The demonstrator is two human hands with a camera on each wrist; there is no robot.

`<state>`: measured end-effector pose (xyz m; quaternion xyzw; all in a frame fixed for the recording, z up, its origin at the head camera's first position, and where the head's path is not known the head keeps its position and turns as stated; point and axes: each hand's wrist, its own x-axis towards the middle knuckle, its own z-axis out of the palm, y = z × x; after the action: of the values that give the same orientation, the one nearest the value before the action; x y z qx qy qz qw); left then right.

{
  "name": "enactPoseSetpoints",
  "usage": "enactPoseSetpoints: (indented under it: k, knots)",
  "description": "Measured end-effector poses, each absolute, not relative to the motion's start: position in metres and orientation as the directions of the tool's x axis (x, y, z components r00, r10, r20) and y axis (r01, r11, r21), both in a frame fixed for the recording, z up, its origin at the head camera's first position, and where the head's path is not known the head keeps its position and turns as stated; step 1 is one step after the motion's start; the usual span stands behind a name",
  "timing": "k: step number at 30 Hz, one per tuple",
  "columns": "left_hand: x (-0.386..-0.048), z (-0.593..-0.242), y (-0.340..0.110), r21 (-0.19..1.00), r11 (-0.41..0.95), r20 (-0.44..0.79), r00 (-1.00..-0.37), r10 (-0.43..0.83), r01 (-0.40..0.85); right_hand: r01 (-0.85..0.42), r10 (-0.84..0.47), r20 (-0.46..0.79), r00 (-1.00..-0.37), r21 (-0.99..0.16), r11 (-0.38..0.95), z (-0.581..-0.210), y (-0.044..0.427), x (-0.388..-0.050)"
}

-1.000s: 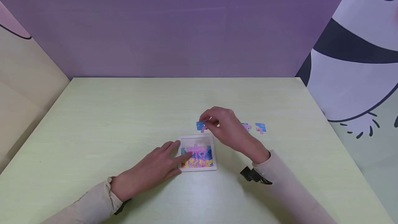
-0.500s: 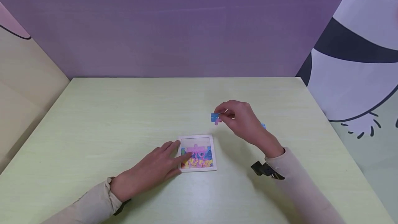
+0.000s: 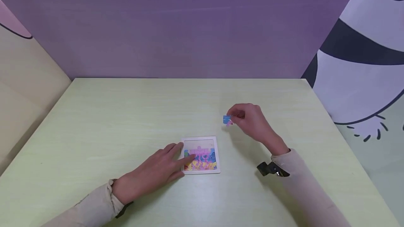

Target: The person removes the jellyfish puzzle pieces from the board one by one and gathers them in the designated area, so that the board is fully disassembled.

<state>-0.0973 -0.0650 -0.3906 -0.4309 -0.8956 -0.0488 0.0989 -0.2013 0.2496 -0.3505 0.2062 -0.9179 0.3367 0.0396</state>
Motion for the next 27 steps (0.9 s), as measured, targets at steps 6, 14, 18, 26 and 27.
enactPoseSetpoints:
  k: [6,14,18,26,27]
  knots:
    - [-0.098,-0.39,-0.065,-0.009,0.63,0.216,-0.614,0.759,0.776,-0.355,-0.359,0.136,-0.923,-0.657,0.664,-0.357,0.254,-0.208]
    - [-0.1,-0.392,-0.064,-0.011,0.631,0.214,-0.614,0.76,0.776,-0.303,-0.366,0.051,-0.929,-0.675,0.673,-0.365,0.258,-0.213]
    - [-0.1,-0.393,-0.065,-0.008,0.631,0.205,-0.617,0.76,0.775,-0.287,-0.368,0.021,-0.93,-0.668,0.687,-0.369,0.26,-0.216]
    - [-0.099,-0.393,-0.064,-0.001,0.636,0.195,-0.623,0.757,0.772,-0.334,-0.388,0.036,-0.921,-0.585,0.739,-0.376,0.263,-0.219]
    - [-0.099,-0.393,-0.064,-0.001,0.636,0.193,-0.624,0.757,0.772,-0.338,-0.39,0.039,-0.92,-0.582,0.74,-0.377,0.263,-0.219]
